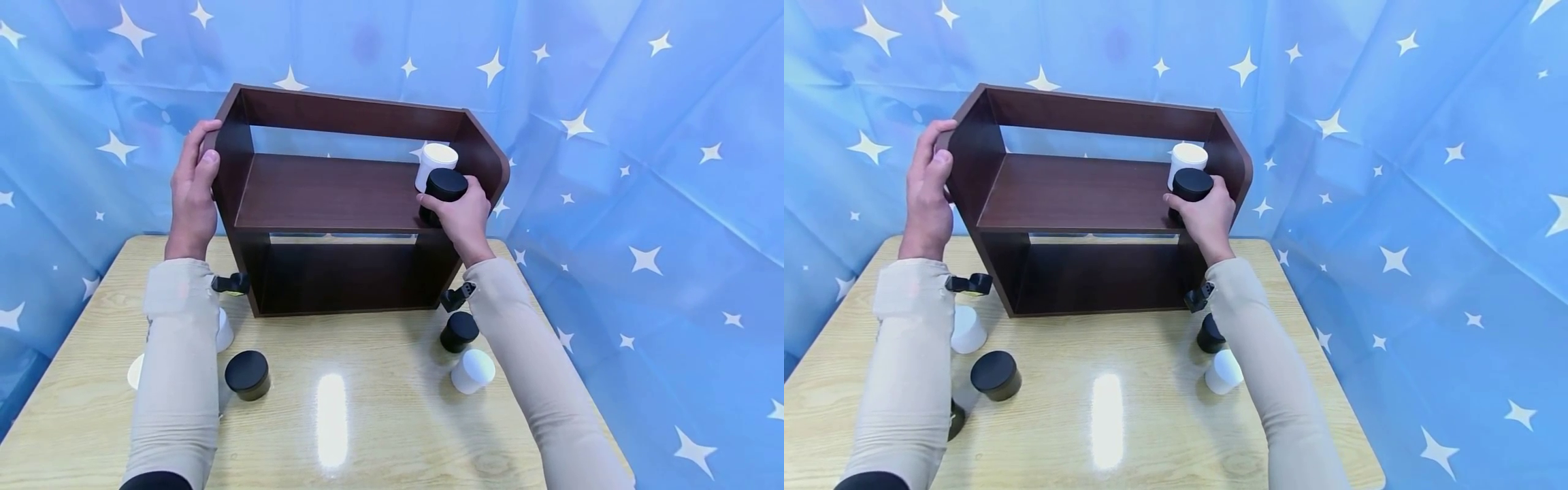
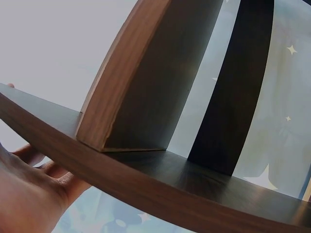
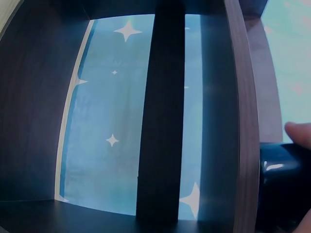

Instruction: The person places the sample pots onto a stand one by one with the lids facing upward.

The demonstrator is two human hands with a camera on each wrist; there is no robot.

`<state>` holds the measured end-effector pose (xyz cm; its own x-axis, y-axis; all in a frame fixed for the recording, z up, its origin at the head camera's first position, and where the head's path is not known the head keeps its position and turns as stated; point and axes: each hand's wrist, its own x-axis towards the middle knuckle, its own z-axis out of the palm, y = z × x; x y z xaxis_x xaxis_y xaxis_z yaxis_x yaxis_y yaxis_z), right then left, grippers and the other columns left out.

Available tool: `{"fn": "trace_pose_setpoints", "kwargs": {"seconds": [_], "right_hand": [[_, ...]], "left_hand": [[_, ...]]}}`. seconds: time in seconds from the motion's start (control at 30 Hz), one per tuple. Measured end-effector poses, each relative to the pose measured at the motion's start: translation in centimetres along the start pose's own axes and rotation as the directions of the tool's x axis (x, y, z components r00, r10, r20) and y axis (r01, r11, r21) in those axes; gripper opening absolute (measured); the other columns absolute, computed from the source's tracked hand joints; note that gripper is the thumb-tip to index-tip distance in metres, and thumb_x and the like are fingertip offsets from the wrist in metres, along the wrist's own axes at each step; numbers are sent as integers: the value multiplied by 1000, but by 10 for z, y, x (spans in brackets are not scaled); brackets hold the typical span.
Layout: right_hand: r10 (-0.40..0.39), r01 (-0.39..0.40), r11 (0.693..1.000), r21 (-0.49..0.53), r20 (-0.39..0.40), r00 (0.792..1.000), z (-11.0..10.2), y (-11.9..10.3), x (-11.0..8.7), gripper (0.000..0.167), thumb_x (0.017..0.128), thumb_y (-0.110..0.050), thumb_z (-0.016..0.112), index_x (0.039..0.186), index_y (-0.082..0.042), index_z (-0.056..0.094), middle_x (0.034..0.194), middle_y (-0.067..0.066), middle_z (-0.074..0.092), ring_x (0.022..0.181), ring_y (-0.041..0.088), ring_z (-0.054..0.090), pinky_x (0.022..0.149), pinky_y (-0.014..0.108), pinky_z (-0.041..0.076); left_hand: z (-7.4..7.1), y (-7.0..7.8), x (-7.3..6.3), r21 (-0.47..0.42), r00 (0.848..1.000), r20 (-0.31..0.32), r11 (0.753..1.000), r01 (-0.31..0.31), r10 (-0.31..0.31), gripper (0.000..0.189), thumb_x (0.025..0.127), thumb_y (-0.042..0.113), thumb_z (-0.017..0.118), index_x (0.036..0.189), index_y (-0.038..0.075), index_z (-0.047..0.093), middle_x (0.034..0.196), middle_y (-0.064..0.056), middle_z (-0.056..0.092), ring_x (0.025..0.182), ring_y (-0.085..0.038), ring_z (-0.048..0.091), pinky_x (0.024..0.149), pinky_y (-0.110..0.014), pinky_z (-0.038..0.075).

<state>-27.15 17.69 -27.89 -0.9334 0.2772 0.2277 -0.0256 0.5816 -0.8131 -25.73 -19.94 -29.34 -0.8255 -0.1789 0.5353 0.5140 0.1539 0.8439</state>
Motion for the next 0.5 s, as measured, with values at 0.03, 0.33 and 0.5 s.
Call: {"fn": "trace_pose_setpoints", "kwargs": {"seconds": [0.03, 0.33, 0.5], "right_hand": [[2, -2, 1000, -6, -3, 1000, 0, 0, 1, 78, 78, -43, 82, 139, -11, 46, 138, 9, 57, 125, 24, 52, 106, 44, 48], [8, -9, 1000, -25, -12, 1000, 3, -3, 5, 77, 80, -42, 81, 140, -11, 43, 140, 10, 55, 127, 25, 51, 108, 44, 47], [8, -8, 1000, -30, -14, 1000, 6, -4, 6, 76, 81, -42, 80, 139, -11, 42, 139, 9, 55, 127, 24, 51, 109, 43, 47]], "left_hand": [[0, 0, 0, -5, 1000, -1, 1000, 0, 0, 45, 101, 33, 40, 144, 35, 50, 150, 5, 45, 129, -14, 43, 98, -32, 42], [0, 0, 0, -21, 1000, -4, 1000, -2, 2, 44, 101, 32, 40, 144, 35, 50, 150, 5, 45, 128, -15, 43, 97, -32, 41], [0, 0, 0, -22, 1000, -3, 1000, 2, -2, 44, 101, 32, 40, 144, 35, 50, 151, 4, 44, 129, -16, 43, 97, -33, 41]]}}
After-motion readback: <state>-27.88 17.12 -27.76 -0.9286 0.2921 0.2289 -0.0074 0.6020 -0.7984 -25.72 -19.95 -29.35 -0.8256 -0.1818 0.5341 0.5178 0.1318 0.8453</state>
